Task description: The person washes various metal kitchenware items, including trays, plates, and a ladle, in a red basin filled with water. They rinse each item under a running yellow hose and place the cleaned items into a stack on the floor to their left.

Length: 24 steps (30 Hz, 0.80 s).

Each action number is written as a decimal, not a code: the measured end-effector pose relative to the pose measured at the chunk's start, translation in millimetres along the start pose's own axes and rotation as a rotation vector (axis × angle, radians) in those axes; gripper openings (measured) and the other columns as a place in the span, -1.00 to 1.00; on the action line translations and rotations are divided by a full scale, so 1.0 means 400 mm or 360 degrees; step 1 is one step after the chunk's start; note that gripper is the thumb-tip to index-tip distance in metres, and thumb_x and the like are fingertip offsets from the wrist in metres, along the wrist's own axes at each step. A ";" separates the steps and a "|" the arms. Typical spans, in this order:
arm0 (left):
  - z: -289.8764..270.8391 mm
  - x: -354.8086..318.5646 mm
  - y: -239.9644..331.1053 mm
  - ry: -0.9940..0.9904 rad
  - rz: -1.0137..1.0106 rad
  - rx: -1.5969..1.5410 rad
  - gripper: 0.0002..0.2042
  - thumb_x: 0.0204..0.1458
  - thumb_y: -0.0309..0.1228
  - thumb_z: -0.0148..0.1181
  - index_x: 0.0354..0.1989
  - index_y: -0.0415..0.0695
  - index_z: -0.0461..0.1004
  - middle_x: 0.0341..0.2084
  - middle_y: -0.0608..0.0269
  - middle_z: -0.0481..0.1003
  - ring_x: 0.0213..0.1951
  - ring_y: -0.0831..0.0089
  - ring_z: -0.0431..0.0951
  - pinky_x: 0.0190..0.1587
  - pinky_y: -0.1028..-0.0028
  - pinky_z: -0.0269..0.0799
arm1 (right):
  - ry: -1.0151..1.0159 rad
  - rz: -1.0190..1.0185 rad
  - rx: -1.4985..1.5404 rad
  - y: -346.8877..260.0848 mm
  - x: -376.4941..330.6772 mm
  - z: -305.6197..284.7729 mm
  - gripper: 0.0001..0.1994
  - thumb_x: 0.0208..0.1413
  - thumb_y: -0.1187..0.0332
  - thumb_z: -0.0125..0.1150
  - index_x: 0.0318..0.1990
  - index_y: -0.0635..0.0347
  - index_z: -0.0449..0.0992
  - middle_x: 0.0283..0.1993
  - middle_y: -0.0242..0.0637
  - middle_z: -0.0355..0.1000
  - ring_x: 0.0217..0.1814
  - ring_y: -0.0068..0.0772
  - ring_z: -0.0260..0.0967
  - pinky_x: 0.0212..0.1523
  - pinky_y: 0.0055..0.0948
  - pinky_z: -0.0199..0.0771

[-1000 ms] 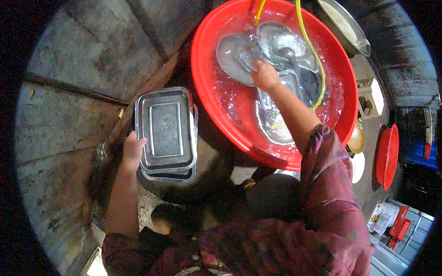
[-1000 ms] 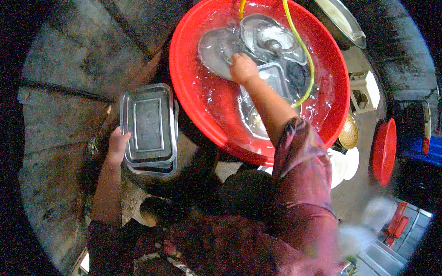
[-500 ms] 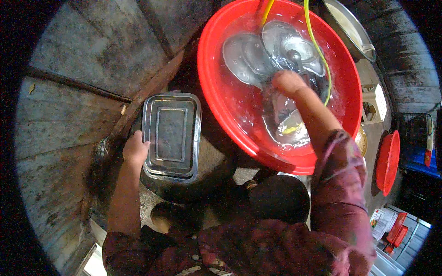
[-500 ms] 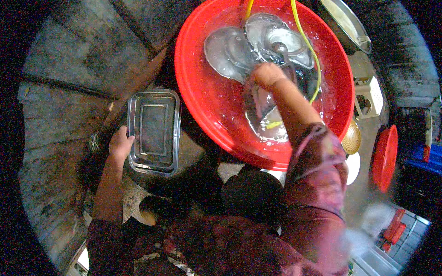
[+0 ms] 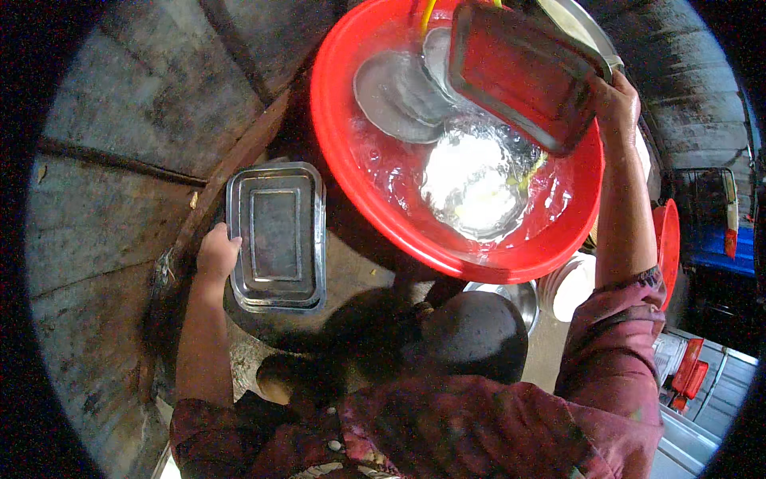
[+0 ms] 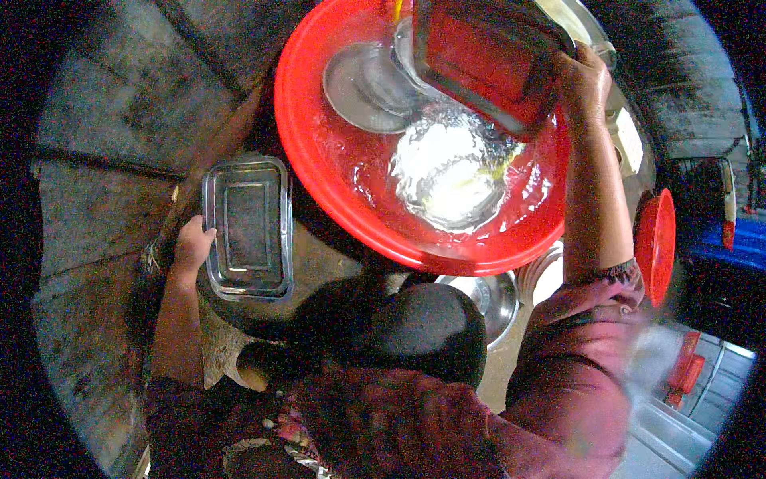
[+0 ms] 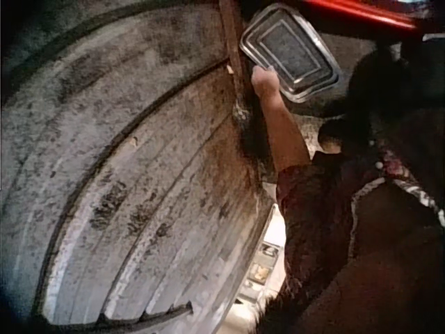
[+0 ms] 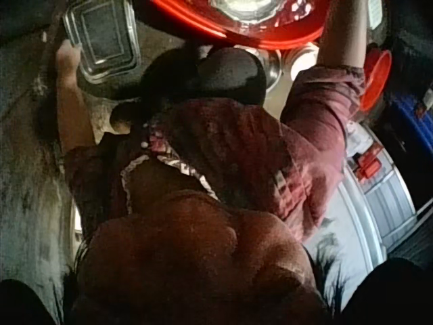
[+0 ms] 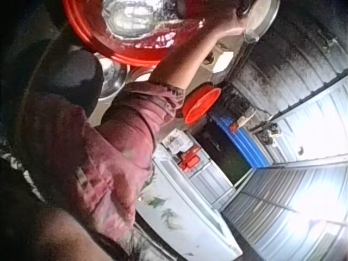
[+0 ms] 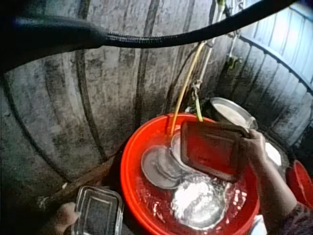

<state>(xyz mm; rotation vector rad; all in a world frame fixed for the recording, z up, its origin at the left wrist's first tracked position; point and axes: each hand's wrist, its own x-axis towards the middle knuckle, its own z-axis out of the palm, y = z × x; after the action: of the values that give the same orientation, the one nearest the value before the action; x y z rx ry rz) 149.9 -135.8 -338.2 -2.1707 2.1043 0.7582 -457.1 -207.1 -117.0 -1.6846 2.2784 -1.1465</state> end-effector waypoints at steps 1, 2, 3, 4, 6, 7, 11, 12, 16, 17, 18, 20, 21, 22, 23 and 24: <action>-0.002 0.006 0.007 0.0052 -0.0028 -0.0075 -0.71 -0.14 -0.36 0.15 -0.26 -0.27 0.36 -0.40 -0.03 0.45 -0.28 0.05 0.44 -0.23 0.23 0.32 | -0.0051 0.0055 0.0288 0.018 -0.001 0.008 -0.76 -0.09 0.41 0.10 -0.23 0.32 0.44 -0.37 -0.36 0.41 -0.37 -0.43 0.38 -0.36 -0.41 0.40; -0.011 0.013 0.017 0.0106 -0.0063 -0.0146 -0.71 -0.13 -0.35 0.15 -0.27 -0.27 0.36 -0.42 -0.03 0.45 -0.29 0.09 0.44 -0.24 0.26 0.33 | -0.0164 0.0392 0.0638 0.024 -0.019 0.029 -0.80 -0.11 0.40 0.10 -0.30 0.27 0.45 -0.44 -0.31 0.43 -0.48 -0.43 0.36 -0.50 -0.53 0.39; -0.023 0.008 0.021 0.0157 -0.0117 -0.0207 -0.71 -0.13 -0.34 0.14 -0.27 -0.28 0.36 -0.43 -0.02 0.45 -0.31 0.12 0.45 -0.25 0.28 0.33 | -0.0228 0.0598 0.0906 -0.092 -0.102 0.079 -0.77 -0.11 0.43 0.08 -0.23 0.25 0.41 -0.40 -0.22 0.42 -0.50 -0.31 0.38 -0.53 -0.51 0.41; -0.052 -0.006 0.064 0.0249 -0.0047 -0.0394 -0.70 -0.05 -0.31 0.09 -0.23 -0.30 0.37 -0.46 0.07 0.46 -0.34 0.27 0.47 -0.25 0.39 0.35 | -0.0531 0.0628 0.1114 -0.135 -0.150 0.096 -0.61 -0.16 0.42 0.11 -0.10 0.34 0.29 -0.33 -0.16 0.38 -0.46 -0.32 0.40 -0.47 -0.43 0.48; -0.071 -0.001 0.090 0.0269 0.0091 -0.0886 -0.67 -0.01 -0.31 0.04 -0.14 -0.30 0.32 -0.39 0.09 0.45 -0.30 0.33 0.46 -0.22 0.42 0.35 | -0.0828 0.1018 0.1033 -0.215 -0.240 0.146 -0.59 -0.16 0.38 0.11 -0.13 0.42 0.28 -0.35 -0.07 0.37 -0.48 -0.13 0.40 -0.41 -0.31 0.48; -0.087 0.000 0.106 0.0273 0.0167 -0.1126 -0.65 0.02 -0.31 0.02 -0.09 -0.30 0.30 -0.35 0.10 0.45 -0.28 0.35 0.46 -0.21 0.43 0.35 | -0.1029 0.1084 0.1044 -0.228 -0.286 0.179 -0.59 -0.16 0.37 0.11 -0.15 0.47 0.28 -0.35 -0.02 0.36 -0.48 -0.10 0.41 -0.41 -0.28 0.47; -0.144 -0.048 0.257 -0.0485 0.0083 -0.2521 -0.55 0.07 -0.35 -0.10 0.13 -0.25 0.05 -0.23 0.08 0.39 -0.23 0.32 0.44 -0.14 0.38 0.34 | -0.1500 0.1329 0.1647 -0.354 -0.475 0.272 -0.67 -0.02 0.50 0.04 -0.10 0.49 0.21 -0.34 -0.03 0.38 -0.46 -0.20 0.41 -0.40 -0.28 0.49; -0.135 -0.043 0.276 -0.0413 0.0076 -0.2493 -0.53 0.07 -0.39 -0.12 0.15 -0.25 -0.01 -0.22 0.06 0.38 -0.23 0.32 0.44 -0.13 0.39 0.34 | -0.1639 0.1196 0.1794 -0.365 -0.504 0.290 -0.67 0.00 0.47 0.04 -0.07 0.37 0.22 -0.34 -0.09 0.39 -0.43 -0.26 0.41 -0.39 -0.34 0.51; -0.073 -0.023 0.149 -0.0260 -0.0126 -0.2111 -0.44 -0.07 -0.60 -0.14 0.18 -0.28 -0.09 -0.24 0.07 0.38 -0.29 0.36 0.45 -0.18 0.40 0.37 | -0.2433 0.1109 0.1594 -0.389 -0.554 0.367 -0.77 0.03 0.37 0.08 -0.19 0.27 0.29 -0.42 -0.24 0.40 -0.45 -0.42 0.40 -0.44 -0.45 0.47; -0.064 -0.022 0.120 -0.0308 -0.0116 -0.2043 -0.42 -0.10 -0.63 -0.13 0.18 -0.28 -0.09 -0.25 0.08 0.38 -0.31 0.36 0.45 -0.20 0.40 0.37 | -0.2530 0.1026 0.1496 -0.385 -0.543 0.375 -0.80 0.03 0.37 0.08 -0.23 0.26 0.31 -0.44 -0.24 0.39 -0.49 -0.44 0.39 -0.48 -0.47 0.46; -0.060 -0.020 0.093 -0.0349 -0.0073 -0.1986 -0.37 -0.18 -0.63 -0.10 0.18 -0.29 -0.08 -0.29 0.11 0.40 -0.37 0.37 0.47 -0.25 0.41 0.39 | -0.2624 0.0942 0.1396 -0.379 -0.529 0.385 -0.83 0.02 0.37 0.09 -0.27 0.26 0.33 -0.46 -0.25 0.38 -0.53 -0.45 0.38 -0.52 -0.48 0.46; -0.056 -0.025 0.081 -0.0231 -0.0078 -0.1885 -0.42 -0.23 -0.65 -0.09 0.11 -0.29 0.04 -0.40 0.17 0.43 -0.44 0.43 0.47 -0.36 0.47 0.40 | -0.1977 0.0591 0.1594 -0.323 -0.472 0.397 -0.88 -0.01 0.41 0.11 -0.39 0.28 0.40 -0.50 -0.28 0.39 -0.49 -0.47 0.38 -0.46 -0.51 0.42; -0.068 -0.027 0.099 -0.0216 -0.0129 -0.1795 -0.46 -0.25 -0.69 -0.13 0.06 -0.29 0.12 -0.44 0.19 0.44 -0.47 0.46 0.47 -0.40 0.52 0.39 | -0.1619 0.0140 0.1231 -0.240 -0.425 0.430 -0.91 0.01 0.47 0.07 -0.31 0.26 0.39 -0.41 -0.31 0.39 -0.43 -0.52 0.38 -0.37 -0.52 0.43; -0.065 -0.030 0.092 -0.0222 -0.0083 -0.1633 -0.44 -0.26 -0.70 -0.10 0.07 -0.29 0.10 -0.40 0.18 0.44 -0.42 0.46 0.47 -0.37 0.51 0.39 | -0.1374 0.0244 0.1022 -0.202 -0.376 0.442 -0.91 -0.01 0.50 0.07 -0.33 0.27 0.41 -0.42 -0.33 0.39 -0.42 -0.54 0.36 -0.36 -0.55 0.40; -0.056 -0.024 0.079 -0.0236 -0.0026 -0.1473 -0.41 -0.26 -0.71 -0.06 0.09 -0.29 0.09 -0.37 0.17 0.45 -0.38 0.45 0.47 -0.33 0.50 0.39 | -0.1018 -0.0045 0.0511 -0.115 -0.333 0.473 -0.89 -0.05 0.50 0.08 -0.32 0.26 0.43 -0.43 -0.35 0.39 -0.39 -0.53 0.35 -0.36 -0.55 0.37; 0.007 -0.021 -0.059 -0.0113 0.0017 -0.1325 -0.37 -0.26 -0.71 0.01 0.12 -0.26 0.05 -0.29 0.14 0.43 -0.28 0.43 0.46 -0.24 0.49 0.37 | -0.0906 0.0048 0.0384 -0.063 -0.298 0.513 -0.87 -0.08 0.48 0.09 -0.33 0.25 0.44 -0.44 -0.32 0.41 -0.38 -0.51 0.34 -0.35 -0.53 0.35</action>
<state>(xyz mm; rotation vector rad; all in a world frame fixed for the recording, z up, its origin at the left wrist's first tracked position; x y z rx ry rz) 171.6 -124.8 -344.9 -2.3681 1.9629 1.9530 -293.2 -213.1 -290.5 -1.6117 1.7377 -0.7635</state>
